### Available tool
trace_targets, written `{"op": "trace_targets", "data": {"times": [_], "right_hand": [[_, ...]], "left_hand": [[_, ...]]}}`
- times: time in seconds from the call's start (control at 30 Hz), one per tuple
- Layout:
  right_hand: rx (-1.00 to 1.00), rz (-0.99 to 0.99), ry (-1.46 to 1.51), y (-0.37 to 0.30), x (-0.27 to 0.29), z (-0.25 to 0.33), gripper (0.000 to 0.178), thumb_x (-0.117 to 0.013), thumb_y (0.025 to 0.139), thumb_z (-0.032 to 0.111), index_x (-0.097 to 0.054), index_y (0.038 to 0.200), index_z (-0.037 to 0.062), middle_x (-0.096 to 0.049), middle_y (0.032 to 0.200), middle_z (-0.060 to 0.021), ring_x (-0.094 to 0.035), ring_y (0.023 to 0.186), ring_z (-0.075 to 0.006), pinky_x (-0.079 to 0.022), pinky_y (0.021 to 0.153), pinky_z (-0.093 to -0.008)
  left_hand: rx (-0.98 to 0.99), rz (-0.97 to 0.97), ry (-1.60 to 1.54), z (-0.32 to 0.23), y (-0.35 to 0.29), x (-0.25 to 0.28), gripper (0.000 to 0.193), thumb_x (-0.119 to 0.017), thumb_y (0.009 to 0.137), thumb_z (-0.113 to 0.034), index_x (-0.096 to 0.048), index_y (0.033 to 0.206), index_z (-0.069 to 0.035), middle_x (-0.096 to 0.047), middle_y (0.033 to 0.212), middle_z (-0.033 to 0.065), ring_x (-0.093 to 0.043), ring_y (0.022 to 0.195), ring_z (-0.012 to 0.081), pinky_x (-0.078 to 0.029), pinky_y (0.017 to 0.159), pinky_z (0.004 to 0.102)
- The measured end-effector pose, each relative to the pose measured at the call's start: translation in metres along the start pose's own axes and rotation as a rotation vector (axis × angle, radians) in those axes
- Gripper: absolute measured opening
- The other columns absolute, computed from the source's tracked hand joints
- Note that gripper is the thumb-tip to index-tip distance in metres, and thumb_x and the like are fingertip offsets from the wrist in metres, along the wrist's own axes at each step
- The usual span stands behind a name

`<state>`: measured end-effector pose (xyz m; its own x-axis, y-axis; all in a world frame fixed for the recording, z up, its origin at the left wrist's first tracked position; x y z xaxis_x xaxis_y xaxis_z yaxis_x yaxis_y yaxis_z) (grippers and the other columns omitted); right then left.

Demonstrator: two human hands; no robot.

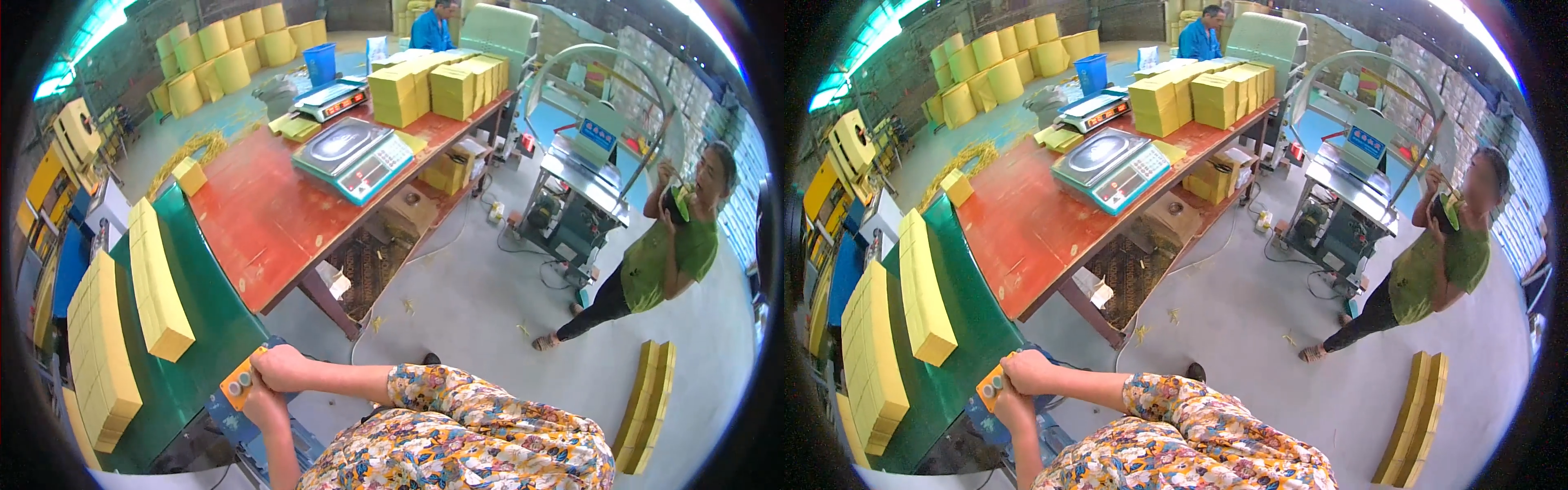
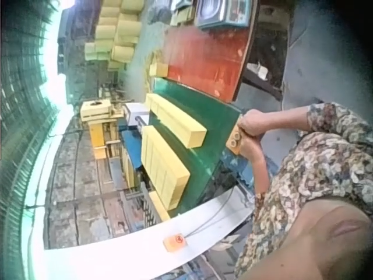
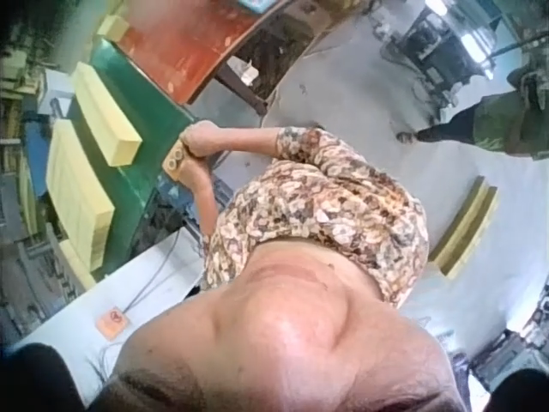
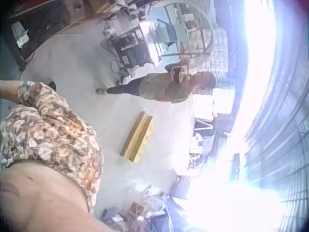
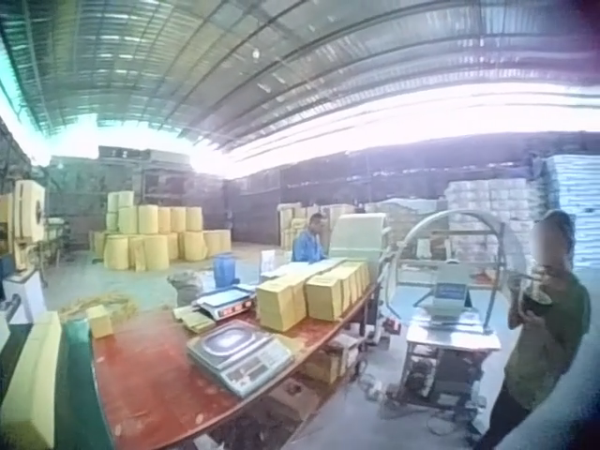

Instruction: Weigh stacks of paper on a digital scale and move them to a conveyor belt.

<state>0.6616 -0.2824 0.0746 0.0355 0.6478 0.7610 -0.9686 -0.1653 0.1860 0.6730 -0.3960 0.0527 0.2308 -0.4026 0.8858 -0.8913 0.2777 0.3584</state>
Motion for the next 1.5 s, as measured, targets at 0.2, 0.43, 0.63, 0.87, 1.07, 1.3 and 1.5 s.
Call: {"op": "trace_targets", "data": {"times": [0.2, 0.43, 0.63, 0.87, 1.07, 1.3, 1.5], "right_hand": [[0.008, -0.021, 0.019, -0.001, 0.001, 0.002, 0.017, -0.06, 0.081, 0.017, -0.063, 0.087, 0.0006, -0.067, 0.075, -0.0189, -0.069, 0.076, -0.037, -0.053, 0.066, -0.0476], [-0.006, 0.011, 0.007, 0.002, -0.004, 0.005, 0.018, -0.06, 0.079, 0.017, -0.063, 0.086, 0.0007, -0.069, 0.078, -0.02, -0.069, 0.077, -0.0368, -0.054, 0.066, -0.0472], [-0.084, 0.167, -0.119, -0.002, 0.002, 0.008, 0.025, -0.053, 0.087, 0.024, -0.066, 0.096, 0.0041, -0.07, 0.081, -0.0212, -0.07, 0.077, -0.0391, -0.055, 0.066, -0.051], [0.03, 0.002, -0.064, 0.001, -0.001, 0.0, 0.022, -0.054, 0.087, 0.02, -0.061, 0.098, 0.0031, -0.069, 0.075, -0.0201, -0.069, 0.071, -0.0375, -0.053, 0.062, -0.0492], [0.061, 0.024, -0.057, -0.001, -0.004, 0.003, 0.023, -0.052, 0.087, 0.018, -0.061, 0.104, 0.0048, -0.068, 0.075, -0.0211, -0.068, 0.071, -0.0388, -0.052, 0.064, -0.0511], [0.007, 0.059, -0.077, -0.001, 0.0, -0.004, 0.028, -0.056, 0.086, 0.015, -0.061, 0.113, 0.0089, -0.067, 0.076, -0.0216, -0.066, 0.073, -0.0407, -0.051, 0.067, -0.0523], [0.041, 0.081, -0.065, 0.002, -0.002, 0.003, 0.03, -0.055, 0.086, 0.013, -0.06, 0.115, 0.0071, -0.066, 0.074, -0.0208, -0.065, 0.07, -0.0402, -0.051, 0.065, -0.0519]], "left_hand": [[0.025, -0.041, -0.031, -0.002, -0.001, 0.004, 0.032, -0.06, 0.09, -0.028, -0.058, 0.116, -0.01, -0.068, 0.077, 0.0205, -0.065, 0.069, 0.0421, -0.048, 0.057, 0.0511], [0.066, -0.001, -0.002, 0.005, 0.0, 0.001, 0.027, -0.06, 0.091, -0.022, -0.061, 0.116, -0.011, -0.068, 0.078, 0.0193, -0.066, 0.07, 0.0413, -0.05, 0.06, 0.0487], [0.022, -0.027, -0.032, 0.001, -0.002, 0.015, 0.027, -0.062, 0.086, -0.013, -0.067, 0.113, -0.008, -0.069, 0.08, 0.0181, -0.068, 0.073, 0.0369, -0.053, 0.065, 0.044], [-0.056, -0.097, 0.04, -0.009, 0.002, 0.022, 0.037, -0.065, 0.082, -0.012, -0.064, 0.118, -0.009, -0.064, 0.061, 0.015, -0.065, 0.052, 0.032, -0.05, 0.047, 0.0427], [-0.004, -0.124, 0.015, 0.001, -0.003, 0.019, 0.034, -0.066, 0.08, -0.013, -0.065, 0.114, -0.009, -0.064, 0.061, 0.0131, -0.065, 0.052, 0.031, -0.05, 0.047, 0.0414], [0.002, -0.075, -0.016, 0.001, -0.006, 0.009, 0.029, -0.068, 0.081, -0.015, -0.063, 0.109, -0.01, -0.064, 0.062, 0.0106, -0.065, 0.054, 0.0293, -0.05, 0.048, 0.041], [0.023, -0.065, -0.033, 0.003, -0.007, 0.017, 0.027, -0.066, 0.082, -0.014, -0.063, 0.107, -0.008, -0.064, 0.062, 0.0095, -0.065, 0.054, 0.0285, -0.05, 0.047, 0.0409]]}}
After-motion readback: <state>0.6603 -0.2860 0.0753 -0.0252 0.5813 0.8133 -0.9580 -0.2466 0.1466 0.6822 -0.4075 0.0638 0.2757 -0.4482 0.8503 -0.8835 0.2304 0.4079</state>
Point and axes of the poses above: each hand's wrist, its own y-axis towards the middle knuckle, its own x-axis out of the back of the hand, z = x × y, the point moved 5 cm from there along y, towards the middle knuckle
